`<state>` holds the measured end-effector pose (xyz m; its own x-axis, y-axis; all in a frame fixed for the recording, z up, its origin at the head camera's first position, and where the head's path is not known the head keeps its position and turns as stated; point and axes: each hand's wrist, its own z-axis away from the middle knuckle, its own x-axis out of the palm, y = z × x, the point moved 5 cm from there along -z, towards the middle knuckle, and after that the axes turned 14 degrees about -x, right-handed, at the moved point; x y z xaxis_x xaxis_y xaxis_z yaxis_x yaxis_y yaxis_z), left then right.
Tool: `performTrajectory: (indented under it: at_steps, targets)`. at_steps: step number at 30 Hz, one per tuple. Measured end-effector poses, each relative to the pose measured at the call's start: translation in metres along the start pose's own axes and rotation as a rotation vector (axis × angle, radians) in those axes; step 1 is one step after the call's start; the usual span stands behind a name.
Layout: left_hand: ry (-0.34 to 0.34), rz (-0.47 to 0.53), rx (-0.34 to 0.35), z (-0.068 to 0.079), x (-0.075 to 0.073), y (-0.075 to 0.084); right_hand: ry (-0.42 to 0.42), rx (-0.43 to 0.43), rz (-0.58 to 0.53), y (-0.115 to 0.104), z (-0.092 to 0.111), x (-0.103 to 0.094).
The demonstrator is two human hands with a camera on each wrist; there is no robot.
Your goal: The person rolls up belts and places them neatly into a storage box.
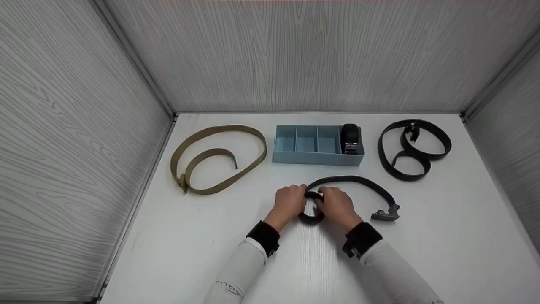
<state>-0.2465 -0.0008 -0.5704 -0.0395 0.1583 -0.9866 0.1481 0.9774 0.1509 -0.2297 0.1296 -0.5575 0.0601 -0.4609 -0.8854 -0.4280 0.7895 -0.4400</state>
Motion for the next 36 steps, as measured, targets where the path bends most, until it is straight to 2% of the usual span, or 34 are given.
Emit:
performTrajectory:
  at_steps: [3, 6, 15, 20, 23, 30, 32, 36]
  targets:
    - [-0.005, 0.002, -0.021, 0.001, 0.001, 0.002, -0.047, 0.081, -0.036, 0.002, 0.006, -0.001]
    - [-0.012, 0.028, -0.032, 0.001, 0.002, 0.003, -0.033, 0.079, -0.04, 0.002, 0.009, -0.002]
    - [-0.103, 0.129, 0.003, 0.004, 0.001, -0.003, 0.015, -0.089, 0.104, -0.007, 0.005, -0.001]
    - [-0.102, 0.118, 0.029, 0.004, 0.001, -0.004, 0.005, -0.191, 0.151, -0.01, 0.006, 0.002]
    - [-0.084, 0.094, 0.028, 0.004, 0.001, -0.004, -0.014, -0.163, 0.124, -0.006, 0.009, 0.002]
    - [-0.066, 0.074, -0.006, 0.006, 0.003, -0.004, -0.065, 0.099, -0.027, 0.001, 0.017, -0.005]
    - [-0.063, 0.07, -0.002, 0.007, 0.003, -0.003, -0.074, 0.112, -0.037, 0.001, 0.018, -0.005]
    - [-0.057, 0.064, 0.024, 0.009, 0.001, -0.003, -0.043, 0.061, -0.012, -0.003, 0.015, -0.004]
